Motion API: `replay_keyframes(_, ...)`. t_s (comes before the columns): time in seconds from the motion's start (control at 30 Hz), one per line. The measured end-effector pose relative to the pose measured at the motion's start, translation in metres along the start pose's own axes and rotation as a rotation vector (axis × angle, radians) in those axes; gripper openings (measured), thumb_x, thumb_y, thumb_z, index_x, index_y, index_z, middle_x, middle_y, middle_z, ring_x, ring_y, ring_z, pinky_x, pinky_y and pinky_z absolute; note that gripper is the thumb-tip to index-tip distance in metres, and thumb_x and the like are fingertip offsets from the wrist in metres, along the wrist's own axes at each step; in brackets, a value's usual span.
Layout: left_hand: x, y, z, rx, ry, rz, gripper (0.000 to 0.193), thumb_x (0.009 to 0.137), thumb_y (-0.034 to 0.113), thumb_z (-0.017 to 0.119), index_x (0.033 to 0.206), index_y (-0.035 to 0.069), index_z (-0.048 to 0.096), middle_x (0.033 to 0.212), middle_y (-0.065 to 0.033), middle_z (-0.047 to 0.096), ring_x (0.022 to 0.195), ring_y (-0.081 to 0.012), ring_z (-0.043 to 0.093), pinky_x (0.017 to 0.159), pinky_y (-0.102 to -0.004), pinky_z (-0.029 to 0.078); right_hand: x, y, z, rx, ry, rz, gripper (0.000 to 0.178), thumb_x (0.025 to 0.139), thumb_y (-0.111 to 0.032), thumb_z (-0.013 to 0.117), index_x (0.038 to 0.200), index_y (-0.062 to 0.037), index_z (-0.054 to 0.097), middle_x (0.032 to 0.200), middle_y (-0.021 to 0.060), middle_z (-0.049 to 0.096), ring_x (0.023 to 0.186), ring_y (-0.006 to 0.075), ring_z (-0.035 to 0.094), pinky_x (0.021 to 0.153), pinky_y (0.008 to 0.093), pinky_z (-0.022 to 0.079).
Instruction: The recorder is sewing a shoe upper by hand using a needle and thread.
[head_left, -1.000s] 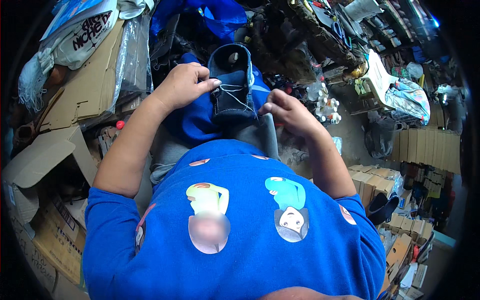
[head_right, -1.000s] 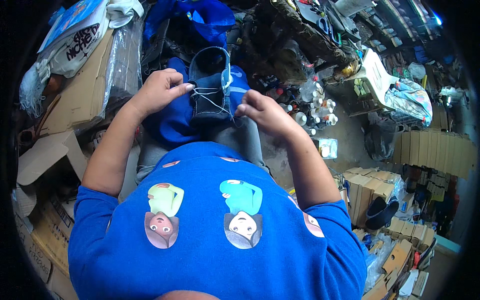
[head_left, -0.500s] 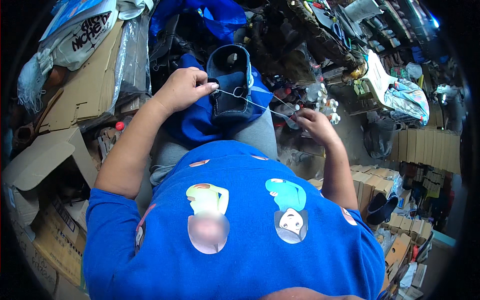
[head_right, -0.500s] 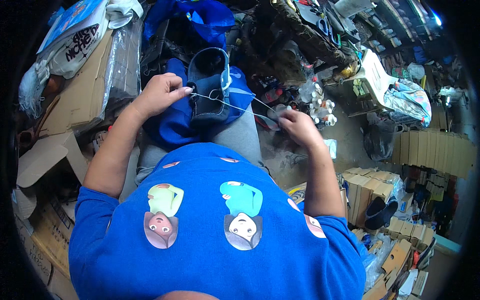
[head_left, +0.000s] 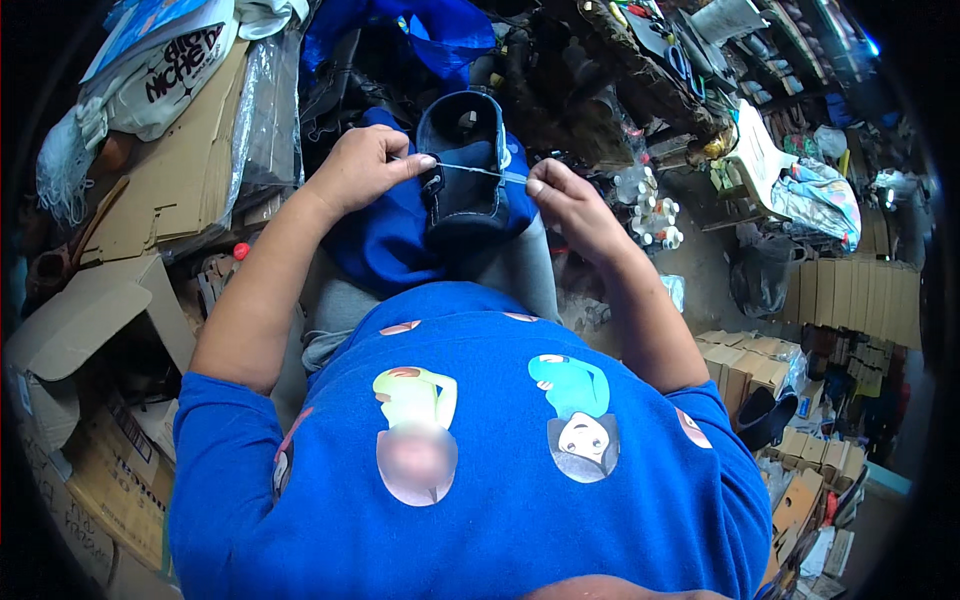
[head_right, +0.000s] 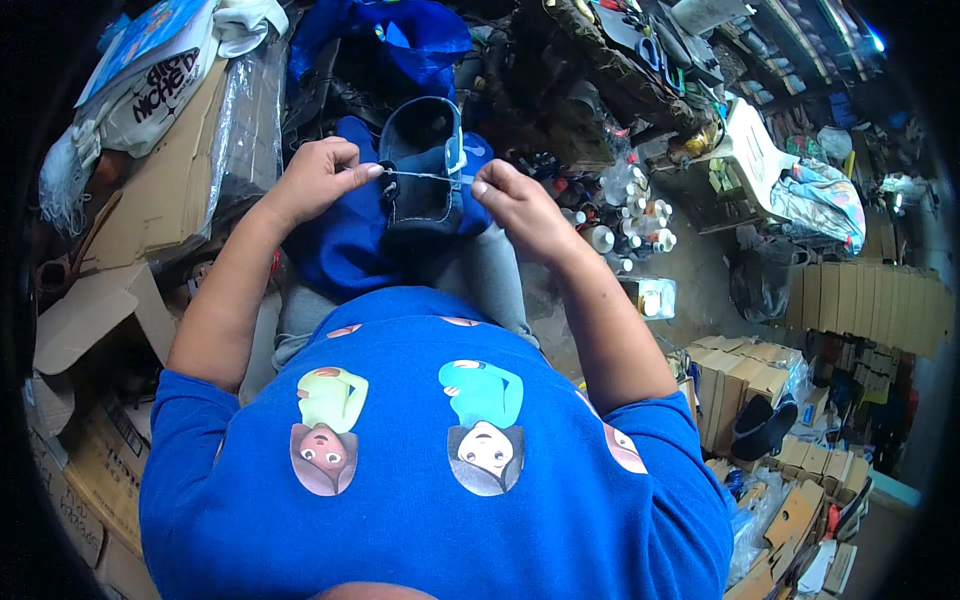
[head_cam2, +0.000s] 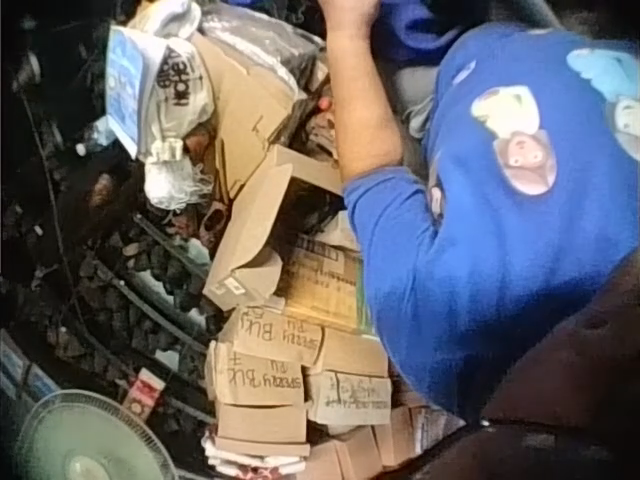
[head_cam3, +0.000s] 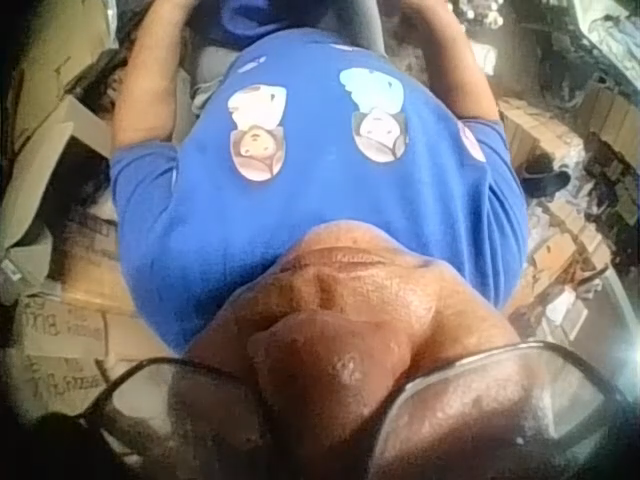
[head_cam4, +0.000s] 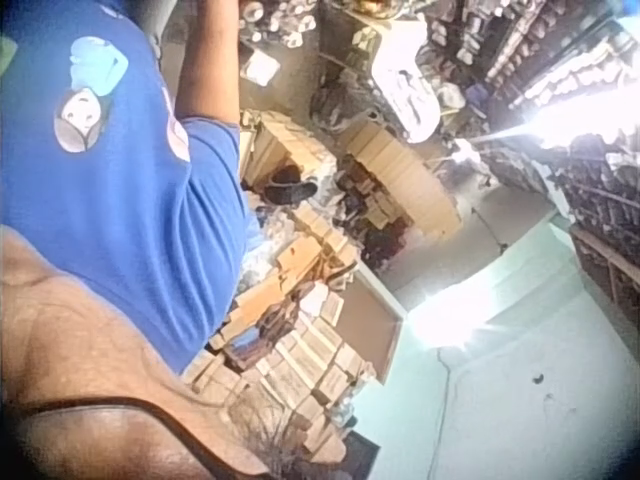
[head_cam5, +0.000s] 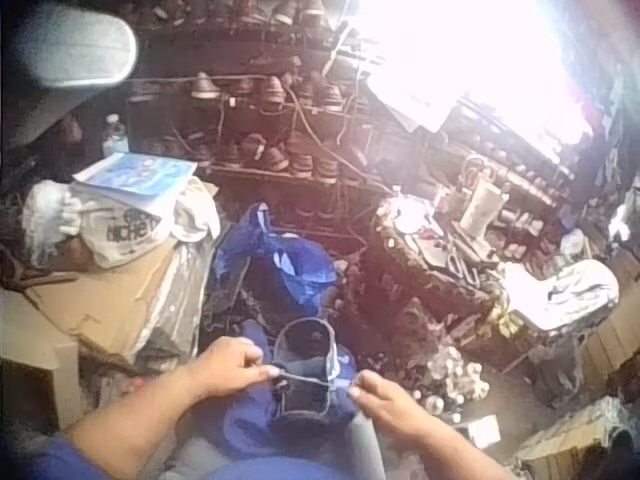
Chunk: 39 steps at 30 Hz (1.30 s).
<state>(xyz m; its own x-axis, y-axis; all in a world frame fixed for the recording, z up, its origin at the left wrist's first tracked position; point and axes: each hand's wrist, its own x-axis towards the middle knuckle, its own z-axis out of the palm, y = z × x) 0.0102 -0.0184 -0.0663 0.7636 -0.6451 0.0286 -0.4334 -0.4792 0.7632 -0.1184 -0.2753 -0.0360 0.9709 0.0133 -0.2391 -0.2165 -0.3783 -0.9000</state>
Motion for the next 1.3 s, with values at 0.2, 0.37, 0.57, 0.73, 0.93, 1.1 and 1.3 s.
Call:
replay_keyframes(0.2,0.019,-0.019,0.004,0.069,0.026,0.043,0.041,0.08,0.033,0.069,0.062,-0.001,0.054,0.065,-0.0139,0.051,0.06,-0.025,0.051,0.059,-0.0373,0.042,-0.016,0.017,-0.015,-0.244,0.165,0.169,0.042,0.087,-0.034,0.066,0.063,-0.0022,0.053,0.055,-0.0023,0.045,0.054,0.0068,0.039,0.051,0.0273,0.037)
replay_keyframes(0.37,0.027,-0.026,0.008,0.128,0.062,0.19,0.038,0.081,0.029,0.069,0.063,-0.001,0.053,0.065,-0.0136,0.05,0.061,-0.0262,0.051,0.06,-0.0376,0.042,-0.045,0.062,-0.025,-0.041,0.174,0.169,0.04,0.086,-0.031,0.067,0.061,-0.0037,0.053,0.06,-0.004,0.046,0.06,0.005,0.041,0.053,0.0256,0.035)
replay_keyframes(0.57,0.029,-0.035,-0.005,0.15,-0.088,-0.05,0.039,0.08,0.031,0.07,0.065,-0.001,0.054,0.067,-0.0143,0.053,0.062,-0.0259,0.052,0.06,-0.0371,0.042,-0.057,0.087,-0.019,-0.117,0.195,0.154,0.041,0.09,-0.026,0.063,0.059,-0.0089,0.044,0.06,-0.0079,0.035,0.057,0.0043,0.03,0.049,0.0263,0.026)
replay_keyframes(0.73,-0.014,-0.017,-0.036,0.135,-0.2,-0.116,0.027,0.082,0.025,0.067,0.075,-0.001,0.062,0.07,-0.0111,0.058,0.065,-0.0191,0.055,0.061,-0.0343,0.043,-0.077,0.048,-0.03,0.355,-0.035,0.404,0.022,0.092,-0.029,0.06,0.094,-0.0075,0.062,0.066,-0.0089,0.041,0.055,0.0017,0.033,0.049,0.0198,0.025)
replay_keyframes(0.93,-0.07,0.117,-0.037,0.068,-0.662,0.383,0.013,0.079,0.018,0.067,0.082,0.006,0.068,0.074,-0.01,0.066,0.075,-0.0258,0.064,0.076,-0.0364,0.046,-0.061,-0.031,-0.002,0.509,-0.214,-0.014,0.027,0.09,-0.015,0.057,0.114,-0.0045,0.064,0.093,0.0002,0.065,0.064,0.001,0.041,0.056,0.0167,0.032)
replay_keyframes(1.1,-0.042,0.155,-0.055,-0.108,-0.595,0.532,0.015,0.082,0.02,0.066,0.078,0.006,0.065,0.07,-0.0093,0.062,0.071,-0.0243,0.062,0.072,-0.0347,0.045,-0.051,-0.059,0.019,-0.095,-0.272,-0.407,0.026,0.083,-0.005,0.057,0.107,0.0002,0.065,0.101,0.0122,0.067,0.093,0.0206,0.064,0.086,0.032,0.048)
replay_keyframes(1.3,0.02,0.116,-0.069,-0.253,0.268,0.498,0.012,0.087,0.015,0.065,0.093,0.004,0.063,0.087,-0.0012,0.059,0.081,-0.0095,0.056,0.072,-0.023,0.043,-0.051,-0.033,0.024,0.807,0.019,0.0,0.034,0.097,-0.028,0.05,0.111,-0.0005,0.064,0.09,0.0117,0.068,0.057,0.0041,0.038,0.054,0.0179,0.031)
